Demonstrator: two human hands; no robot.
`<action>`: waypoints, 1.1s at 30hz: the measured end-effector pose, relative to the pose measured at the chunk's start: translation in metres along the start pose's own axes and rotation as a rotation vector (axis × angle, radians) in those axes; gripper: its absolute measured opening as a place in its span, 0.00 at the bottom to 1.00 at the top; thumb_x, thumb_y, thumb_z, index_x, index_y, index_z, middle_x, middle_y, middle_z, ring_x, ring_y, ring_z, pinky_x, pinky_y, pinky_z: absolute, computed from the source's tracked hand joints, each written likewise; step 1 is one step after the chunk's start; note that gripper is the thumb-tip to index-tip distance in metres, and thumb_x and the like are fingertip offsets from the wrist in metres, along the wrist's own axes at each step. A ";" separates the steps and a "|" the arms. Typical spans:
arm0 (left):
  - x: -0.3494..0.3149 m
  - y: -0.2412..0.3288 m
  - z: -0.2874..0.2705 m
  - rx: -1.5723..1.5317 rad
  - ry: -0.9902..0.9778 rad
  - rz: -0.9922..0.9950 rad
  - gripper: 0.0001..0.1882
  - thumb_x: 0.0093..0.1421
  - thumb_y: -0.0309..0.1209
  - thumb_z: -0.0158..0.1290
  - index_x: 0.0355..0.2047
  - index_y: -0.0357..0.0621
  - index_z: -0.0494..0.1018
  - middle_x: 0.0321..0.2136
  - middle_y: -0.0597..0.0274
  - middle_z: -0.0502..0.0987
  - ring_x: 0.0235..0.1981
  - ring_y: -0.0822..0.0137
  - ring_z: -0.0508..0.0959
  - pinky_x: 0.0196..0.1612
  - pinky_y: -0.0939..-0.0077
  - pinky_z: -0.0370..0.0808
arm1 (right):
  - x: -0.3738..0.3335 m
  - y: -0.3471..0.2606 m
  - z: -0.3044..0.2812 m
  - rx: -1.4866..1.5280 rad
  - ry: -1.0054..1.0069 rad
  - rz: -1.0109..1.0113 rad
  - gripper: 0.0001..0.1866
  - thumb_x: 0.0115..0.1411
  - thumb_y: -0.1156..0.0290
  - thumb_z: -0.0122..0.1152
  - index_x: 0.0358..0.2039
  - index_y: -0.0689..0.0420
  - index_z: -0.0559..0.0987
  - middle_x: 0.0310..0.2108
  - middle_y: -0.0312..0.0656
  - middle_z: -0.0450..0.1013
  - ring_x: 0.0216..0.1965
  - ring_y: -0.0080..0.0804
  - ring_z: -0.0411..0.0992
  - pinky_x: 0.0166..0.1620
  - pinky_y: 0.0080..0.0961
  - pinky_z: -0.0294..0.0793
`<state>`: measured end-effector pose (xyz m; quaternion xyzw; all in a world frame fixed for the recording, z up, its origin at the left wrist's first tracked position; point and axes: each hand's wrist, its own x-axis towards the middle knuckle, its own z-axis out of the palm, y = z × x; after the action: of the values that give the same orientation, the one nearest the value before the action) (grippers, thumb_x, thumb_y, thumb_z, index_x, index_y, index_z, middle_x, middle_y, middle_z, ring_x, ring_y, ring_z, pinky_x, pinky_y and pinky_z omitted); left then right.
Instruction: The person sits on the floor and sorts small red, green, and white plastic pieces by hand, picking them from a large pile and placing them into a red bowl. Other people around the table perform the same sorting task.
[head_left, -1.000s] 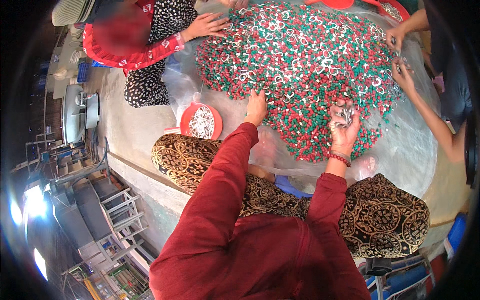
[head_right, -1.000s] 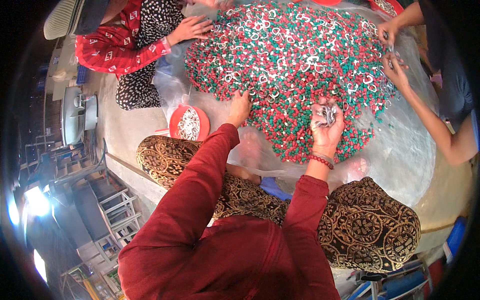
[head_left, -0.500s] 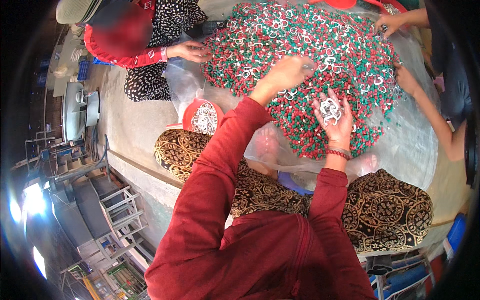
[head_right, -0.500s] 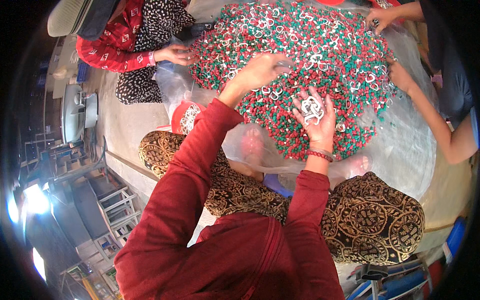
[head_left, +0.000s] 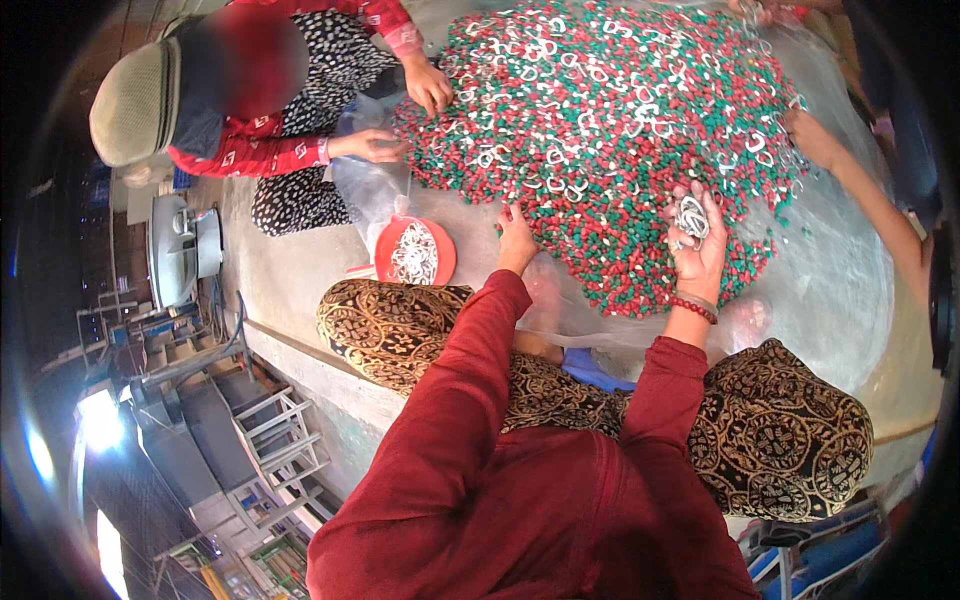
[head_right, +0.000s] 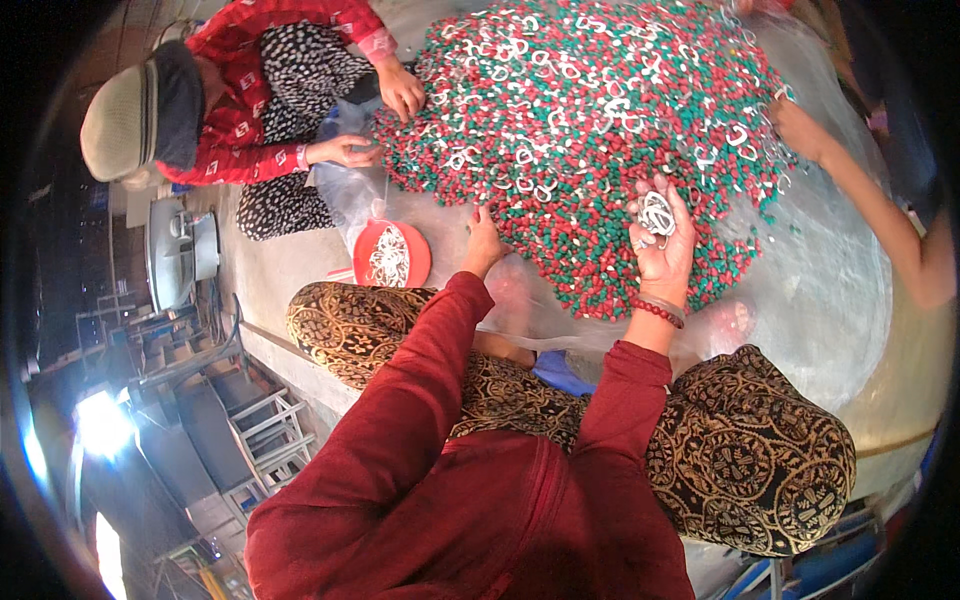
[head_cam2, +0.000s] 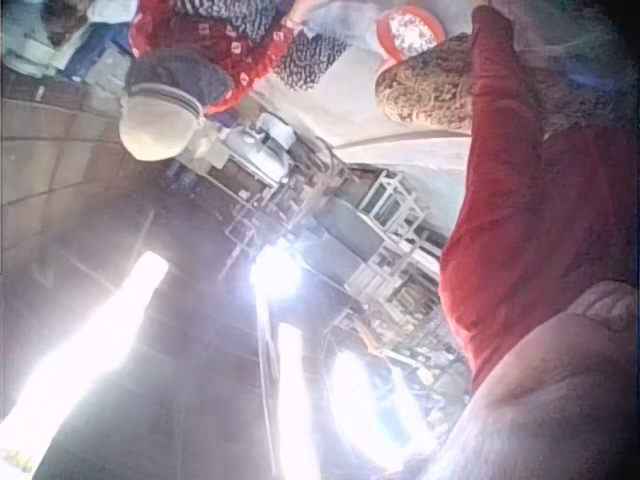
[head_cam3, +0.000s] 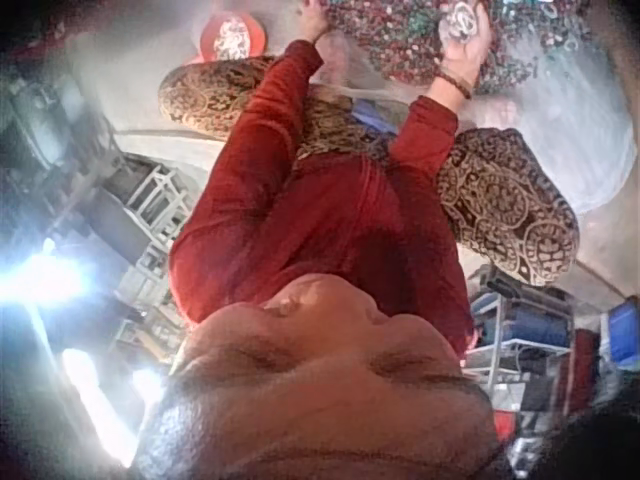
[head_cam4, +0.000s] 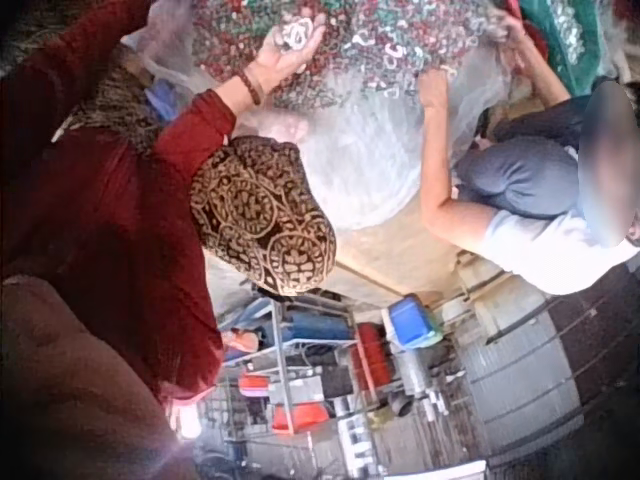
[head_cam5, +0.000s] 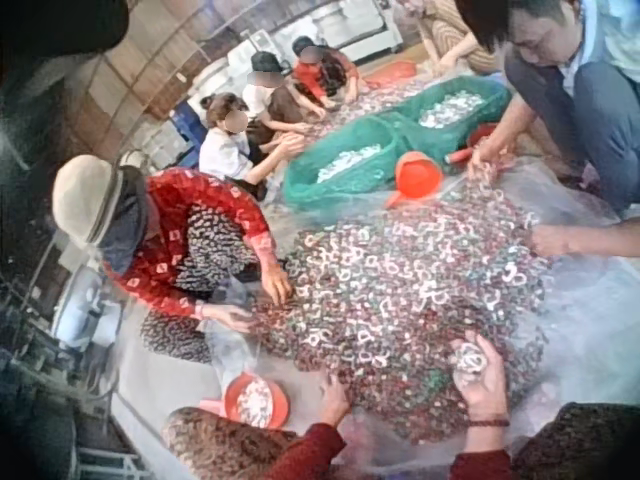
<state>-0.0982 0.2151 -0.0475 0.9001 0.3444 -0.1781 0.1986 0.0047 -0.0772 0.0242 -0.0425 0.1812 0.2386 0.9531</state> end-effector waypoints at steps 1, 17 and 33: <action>-0.003 0.009 -0.002 -0.058 -0.028 -0.009 0.57 0.29 0.23 0.70 0.59 0.51 0.50 0.51 0.44 0.61 0.48 0.44 0.70 0.49 0.56 0.73 | -0.002 -0.004 -0.003 -0.002 0.010 -0.027 0.14 0.65 0.65 0.47 0.46 0.59 0.72 0.39 0.49 0.73 0.33 0.41 0.73 0.15 0.18 0.69; 0.069 0.186 -0.041 -1.082 -0.452 0.226 0.14 0.53 0.19 0.56 0.39 0.39 0.66 0.32 0.60 0.73 0.31 0.65 0.78 0.33 0.70 0.82 | -0.029 -0.040 0.000 -0.099 0.050 -0.238 0.15 0.64 0.65 0.48 0.46 0.61 0.71 0.39 0.49 0.71 0.33 0.41 0.71 0.15 0.16 0.66; -0.048 0.172 0.068 0.043 0.062 1.075 0.16 0.49 0.26 0.51 0.40 0.50 0.74 0.48 0.59 0.68 0.50 0.55 0.65 0.48 0.59 0.66 | -0.031 -0.052 -0.025 0.212 0.167 -0.443 0.15 0.59 0.77 0.51 0.47 0.60 0.70 0.37 0.49 0.68 0.31 0.34 0.65 0.13 0.11 0.57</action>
<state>-0.0254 0.0386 -0.0435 0.9583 -0.1628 -0.0317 0.2329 -0.0047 -0.1412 0.0116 -0.0004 0.2694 -0.0008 0.9630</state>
